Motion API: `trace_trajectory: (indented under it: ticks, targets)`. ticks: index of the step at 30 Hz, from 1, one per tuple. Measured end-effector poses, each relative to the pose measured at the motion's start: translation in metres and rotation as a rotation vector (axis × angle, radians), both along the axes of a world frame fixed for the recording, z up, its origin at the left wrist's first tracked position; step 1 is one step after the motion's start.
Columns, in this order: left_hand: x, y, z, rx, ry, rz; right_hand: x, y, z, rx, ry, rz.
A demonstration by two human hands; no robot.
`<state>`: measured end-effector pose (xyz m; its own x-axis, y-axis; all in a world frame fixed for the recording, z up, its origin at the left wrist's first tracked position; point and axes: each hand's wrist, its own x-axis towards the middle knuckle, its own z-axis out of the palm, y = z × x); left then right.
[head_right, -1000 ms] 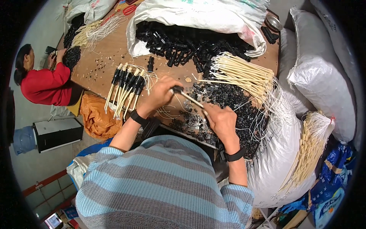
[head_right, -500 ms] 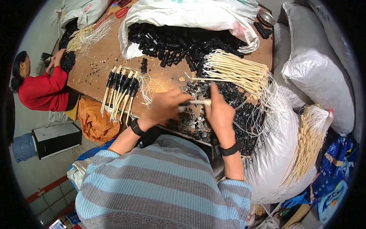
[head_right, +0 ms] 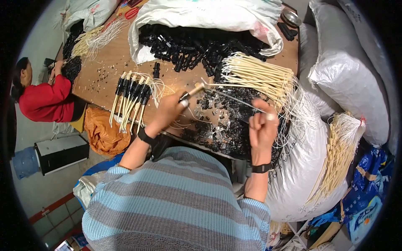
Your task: Assembling black plastic brush tips onto thin wooden sticks at a workbench.
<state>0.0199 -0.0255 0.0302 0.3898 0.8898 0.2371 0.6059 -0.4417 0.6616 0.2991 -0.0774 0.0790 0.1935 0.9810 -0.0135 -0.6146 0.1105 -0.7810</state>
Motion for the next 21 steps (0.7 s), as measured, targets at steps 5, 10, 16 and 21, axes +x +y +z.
trace_trajectory:
  ticks: [5,10,16,21]
  targets:
    - [0.023,-0.002,0.017,-0.775,-0.593,0.095,-0.068,-0.002,-0.006,0.147,-1.406,0.282]
    - [0.016,-0.001,0.02,-0.545,-0.444,-0.005,-0.084,0.0,-0.02,0.062,-1.342,0.208]
    - [0.011,-0.008,0.007,-0.04,-0.033,0.003,-0.082,-0.001,-0.018,0.141,-1.522,0.022]
    - [0.015,-0.009,0.016,-0.078,0.014,-0.042,-0.084,0.0,-0.022,0.138,-1.476,-0.037]
